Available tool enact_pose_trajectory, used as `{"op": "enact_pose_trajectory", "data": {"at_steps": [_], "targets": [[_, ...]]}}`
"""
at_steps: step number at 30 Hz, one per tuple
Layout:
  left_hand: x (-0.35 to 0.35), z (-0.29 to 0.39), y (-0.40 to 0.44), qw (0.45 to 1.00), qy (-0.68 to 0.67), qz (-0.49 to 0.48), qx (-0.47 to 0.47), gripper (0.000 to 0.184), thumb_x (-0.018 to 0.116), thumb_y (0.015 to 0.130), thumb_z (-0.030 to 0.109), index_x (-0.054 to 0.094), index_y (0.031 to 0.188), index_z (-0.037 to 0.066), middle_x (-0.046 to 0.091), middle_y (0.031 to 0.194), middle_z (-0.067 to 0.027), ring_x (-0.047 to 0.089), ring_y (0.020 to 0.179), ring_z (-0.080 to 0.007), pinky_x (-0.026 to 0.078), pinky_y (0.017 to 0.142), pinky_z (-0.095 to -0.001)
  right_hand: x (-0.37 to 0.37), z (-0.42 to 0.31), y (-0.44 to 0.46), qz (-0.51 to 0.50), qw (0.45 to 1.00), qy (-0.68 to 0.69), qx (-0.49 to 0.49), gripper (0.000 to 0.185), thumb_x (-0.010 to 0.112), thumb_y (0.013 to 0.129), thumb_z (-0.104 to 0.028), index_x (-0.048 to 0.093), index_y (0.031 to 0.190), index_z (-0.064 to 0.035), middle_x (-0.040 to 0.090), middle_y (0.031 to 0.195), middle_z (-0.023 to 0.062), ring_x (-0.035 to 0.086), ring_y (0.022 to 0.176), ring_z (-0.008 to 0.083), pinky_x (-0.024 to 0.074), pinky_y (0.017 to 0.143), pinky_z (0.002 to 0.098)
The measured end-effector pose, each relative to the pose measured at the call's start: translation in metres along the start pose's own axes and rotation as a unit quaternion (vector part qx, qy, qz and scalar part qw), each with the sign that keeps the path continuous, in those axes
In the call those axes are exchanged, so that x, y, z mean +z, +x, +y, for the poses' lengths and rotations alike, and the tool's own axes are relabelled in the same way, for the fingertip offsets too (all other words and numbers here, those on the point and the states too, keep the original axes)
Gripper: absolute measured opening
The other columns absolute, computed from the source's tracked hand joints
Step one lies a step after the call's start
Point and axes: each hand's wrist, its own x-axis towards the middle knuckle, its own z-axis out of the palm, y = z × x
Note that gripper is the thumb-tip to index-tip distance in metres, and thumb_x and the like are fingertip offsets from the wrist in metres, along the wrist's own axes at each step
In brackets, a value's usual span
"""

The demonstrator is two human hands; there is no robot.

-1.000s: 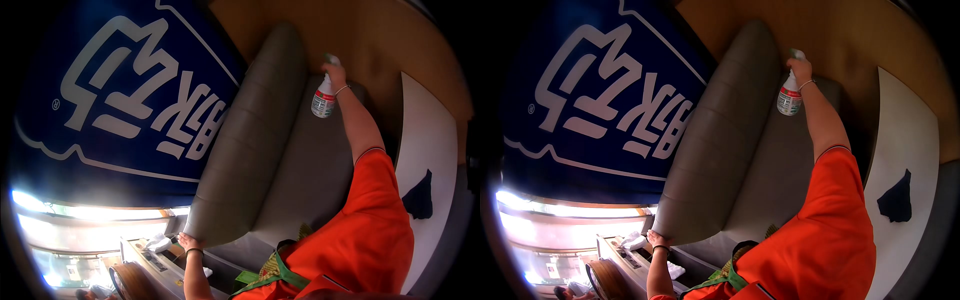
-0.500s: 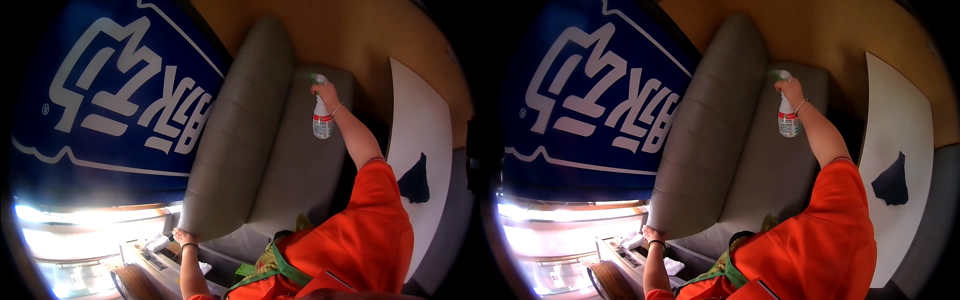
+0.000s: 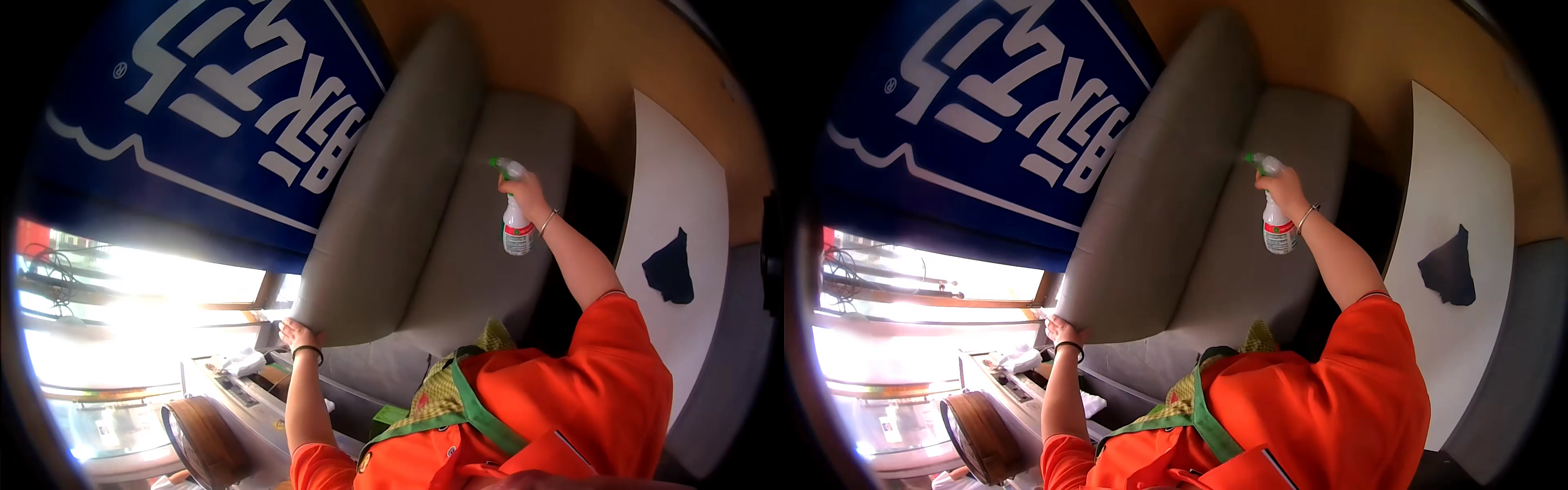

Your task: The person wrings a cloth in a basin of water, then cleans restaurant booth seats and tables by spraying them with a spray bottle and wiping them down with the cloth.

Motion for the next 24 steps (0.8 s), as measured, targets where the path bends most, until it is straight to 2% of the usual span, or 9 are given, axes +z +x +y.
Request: {"op": "enact_pose_trajectory", "data": {"at_steps": [1,3,5,8,11,15,16,19,24], "targets": [[-0.003,0.001,-0.001,1.0,-0.005,-0.003,0.008,0.12,0.081,0.052,0.031,0.001,0.132,-0.008,0.011,0.136,-0.0278,0.011,0.128,-0.041,0.012,0.106,-0.0463,0.009,-0.001,-0.01,-0.009,0.999,-0.051,0.005,0.007,0.057,0.063,-0.006,0.055,0.07,-0.0037,0.053,0.066,0.0016,0.049,0.065,0.0116,0.0372,0.062,0.0253],[-0.01,0.003,-0.008,0.999,-0.011,-0.002,0.036,0.119,0.081,0.053,0.03,0.001,0.132,-0.009,0.011,0.137,-0.0284,0.01,0.128,-0.0421,0.011,0.107,-0.0464,0.032,-0.01,-0.024,-0.021,0.999,-0.025,0.007,0.008,0.057,0.062,-0.006,0.055,0.07,-0.0039,0.053,0.067,0.001,0.049,0.065,0.0113,0.0368,0.062,0.0249],[-0.018,0.0,-0.017,0.996,-0.056,0.006,0.069,0.114,0.079,0.056,0.029,0.003,0.133,-0.008,0.01,0.138,-0.0292,0.009,0.129,-0.0427,0.012,0.107,-0.0447,0.056,-0.026,-0.042,-0.052,0.996,0.071,-0.013,0.007,0.057,0.062,-0.006,0.053,0.068,-0.0041,0.052,0.066,0.0007,0.048,0.065,0.0109,0.036,0.061,0.0249],[-0.019,-0.024,-0.034,0.984,-0.137,0.008,0.113,0.109,0.078,0.059,0.026,0.006,0.134,-0.006,0.007,0.139,-0.0301,0.01,0.13,-0.0414,0.014,0.107,-0.0415,0.083,-0.035,-0.058,-0.055,0.998,0.038,-0.011,0.006,0.056,0.062,-0.006,0.053,0.067,-0.0045,0.051,0.066,0.0009,0.047,0.064,0.0108,0.0358,0.061,0.0248],[-0.013,-0.047,-0.046,0.96,-0.195,0.093,0.18,0.102,0.075,0.063,0.025,0.009,0.136,-0.004,0.009,0.139,-0.0292,0.013,0.131,-0.0383,0.02,0.106,-0.039,0.093,-0.039,-0.068,-0.087,0.996,0.028,-0.019,0.007,0.056,0.062,-0.005,0.054,0.07,-0.0044,0.052,0.067,0.0009,0.048,0.065,0.0107,0.0362,0.061,0.0247],[-0.017,-0.092,-0.084,0.932,-0.271,0.172,0.169,0.092,0.072,0.068,0.019,0.013,0.136,0.0,0.014,0.139,-0.0261,0.018,0.129,-0.038,0.022,0.105,-0.0396,0.12,-0.058,-0.105,-0.181,0.982,-0.004,-0.061,0.007,0.057,0.063,-0.009,0.055,0.068,-0.0045,0.051,0.063,0.0,0.048,0.061,0.0106,0.039,0.061,0.0245],[-0.019,-0.102,-0.094,0.928,-0.269,0.19,0.171,0.09,0.071,0.069,0.018,0.014,0.136,0.0,0.015,0.139,-0.0254,0.019,0.129,-0.0378,0.022,0.105,-0.0395,0.124,-0.057,-0.111,-0.201,0.979,-0.013,-0.036,0.009,0.056,0.063,-0.01,0.056,0.069,-0.0038,0.053,0.063,0.0005,0.049,0.062,0.0106,0.0401,0.061,0.0245],[-0.034,-0.125,-0.128,0.917,-0.283,0.233,0.157,0.084,0.069,0.071,0.017,0.017,0.136,0.003,0.019,0.139,-0.023,0.022,0.128,-0.0362,0.022,0.104,-0.0397,0.147,-0.059,-0.139,-0.208,0.975,-0.058,-0.05,0.009,0.055,0.063,-0.01,0.057,0.07,-0.0032,0.055,0.065,0.0012,0.05,0.062,0.0102,0.0407,0.061,0.0252],[-0.049,-0.148,-0.179,0.902,-0.339,0.239,0.121,0.077,0.066,0.076,0.018,0.02,0.136,0.005,0.023,0.138,-0.019,0.025,0.127,-0.034,0.024,0.103,-0.0398,0.186,-0.046,-0.172,-0.286,0.955,-0.048,-0.061,0.008,0.055,0.063,-0.008,0.056,0.069,-0.0028,0.056,0.063,0.002,0.051,0.061,0.0108,0.0411,0.06,0.0262]]}}
